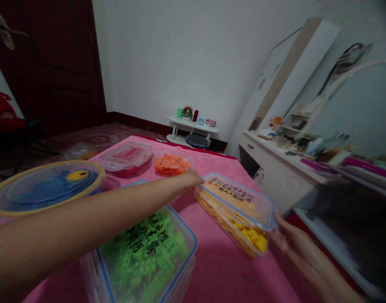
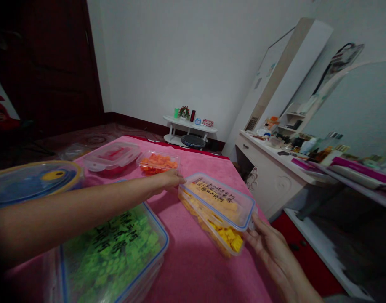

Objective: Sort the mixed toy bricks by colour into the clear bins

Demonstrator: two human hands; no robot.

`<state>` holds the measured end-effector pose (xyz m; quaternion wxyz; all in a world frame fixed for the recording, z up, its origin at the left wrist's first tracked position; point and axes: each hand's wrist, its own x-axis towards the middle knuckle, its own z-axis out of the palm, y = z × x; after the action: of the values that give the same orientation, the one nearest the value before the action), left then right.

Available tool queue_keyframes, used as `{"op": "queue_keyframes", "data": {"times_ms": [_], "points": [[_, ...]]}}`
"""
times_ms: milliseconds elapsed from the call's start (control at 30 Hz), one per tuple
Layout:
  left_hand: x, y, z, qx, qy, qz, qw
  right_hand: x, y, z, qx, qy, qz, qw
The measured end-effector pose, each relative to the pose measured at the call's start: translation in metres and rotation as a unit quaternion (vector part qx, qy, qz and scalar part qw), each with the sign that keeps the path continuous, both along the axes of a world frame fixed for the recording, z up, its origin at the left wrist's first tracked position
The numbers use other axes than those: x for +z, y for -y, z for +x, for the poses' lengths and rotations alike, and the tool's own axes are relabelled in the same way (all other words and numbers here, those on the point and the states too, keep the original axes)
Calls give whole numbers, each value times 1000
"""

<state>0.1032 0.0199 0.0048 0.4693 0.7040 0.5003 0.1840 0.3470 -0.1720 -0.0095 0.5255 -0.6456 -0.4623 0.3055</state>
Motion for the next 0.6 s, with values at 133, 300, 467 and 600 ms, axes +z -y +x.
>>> {"op": "queue_keyframes", "data": {"times_ms": [133, 300, 467, 600], "points": [[-1, -3, 0, -13, -34, 22, 999, -10, 13, 8, -66, -140, -113, 981], [-4, -6, -2, -26, -63, 62, 996, -28, 28, 16, -36, -90, -183, 978], [-10, -13, 2, -8, -99, 106, 989, -37, 25, 21, -72, -73, -208, 973], [-10, -16, 3, -12, -132, 126, 983, -28, 13, 14, -140, -29, -139, 980]]}}
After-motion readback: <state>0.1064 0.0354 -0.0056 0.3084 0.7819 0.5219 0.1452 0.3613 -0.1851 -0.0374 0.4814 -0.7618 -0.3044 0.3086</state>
